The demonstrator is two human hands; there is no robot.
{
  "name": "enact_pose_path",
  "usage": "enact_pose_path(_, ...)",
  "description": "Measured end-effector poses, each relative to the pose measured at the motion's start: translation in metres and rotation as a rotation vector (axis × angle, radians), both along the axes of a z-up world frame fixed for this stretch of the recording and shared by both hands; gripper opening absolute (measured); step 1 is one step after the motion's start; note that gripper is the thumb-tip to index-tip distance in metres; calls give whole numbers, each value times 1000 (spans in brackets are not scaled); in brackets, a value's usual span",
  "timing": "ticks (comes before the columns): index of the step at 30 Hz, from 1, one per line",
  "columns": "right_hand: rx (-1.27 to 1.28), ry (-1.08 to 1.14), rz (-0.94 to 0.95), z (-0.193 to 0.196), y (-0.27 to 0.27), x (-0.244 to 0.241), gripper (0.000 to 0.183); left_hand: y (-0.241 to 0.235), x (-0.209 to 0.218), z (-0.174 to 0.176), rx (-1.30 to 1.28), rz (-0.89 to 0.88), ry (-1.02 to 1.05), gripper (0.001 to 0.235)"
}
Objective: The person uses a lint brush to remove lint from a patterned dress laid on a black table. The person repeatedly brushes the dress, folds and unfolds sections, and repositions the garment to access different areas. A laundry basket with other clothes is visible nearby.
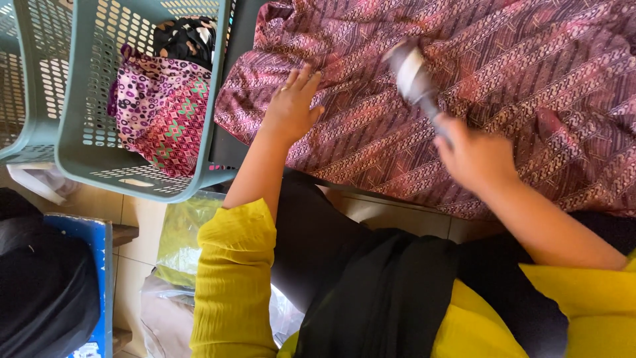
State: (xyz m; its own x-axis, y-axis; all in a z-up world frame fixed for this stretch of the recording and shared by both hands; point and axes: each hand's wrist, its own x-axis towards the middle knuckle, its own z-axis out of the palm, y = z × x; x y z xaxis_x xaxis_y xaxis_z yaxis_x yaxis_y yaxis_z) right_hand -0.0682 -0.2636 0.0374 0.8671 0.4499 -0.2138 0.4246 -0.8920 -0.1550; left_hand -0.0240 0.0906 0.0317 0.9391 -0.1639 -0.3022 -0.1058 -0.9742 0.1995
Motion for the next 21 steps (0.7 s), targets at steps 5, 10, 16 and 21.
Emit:
enact_pose_path(5,197,10,433,6,1,-43,35,24,4,-56,-250,-92,-178,47)
enact_pose_path(10,-176,487,-191,63,-21,10,41,-24,-7,-29,-403,-177,-172,20)
enact_pose_path(16,154,787,-159,28,-89,8,49,-86,-16,13,-104,-85,343,80)
enact_pose_path(21,48,816,-279,40,-103,27,50,-99,-4,33,249,-28,615,138)
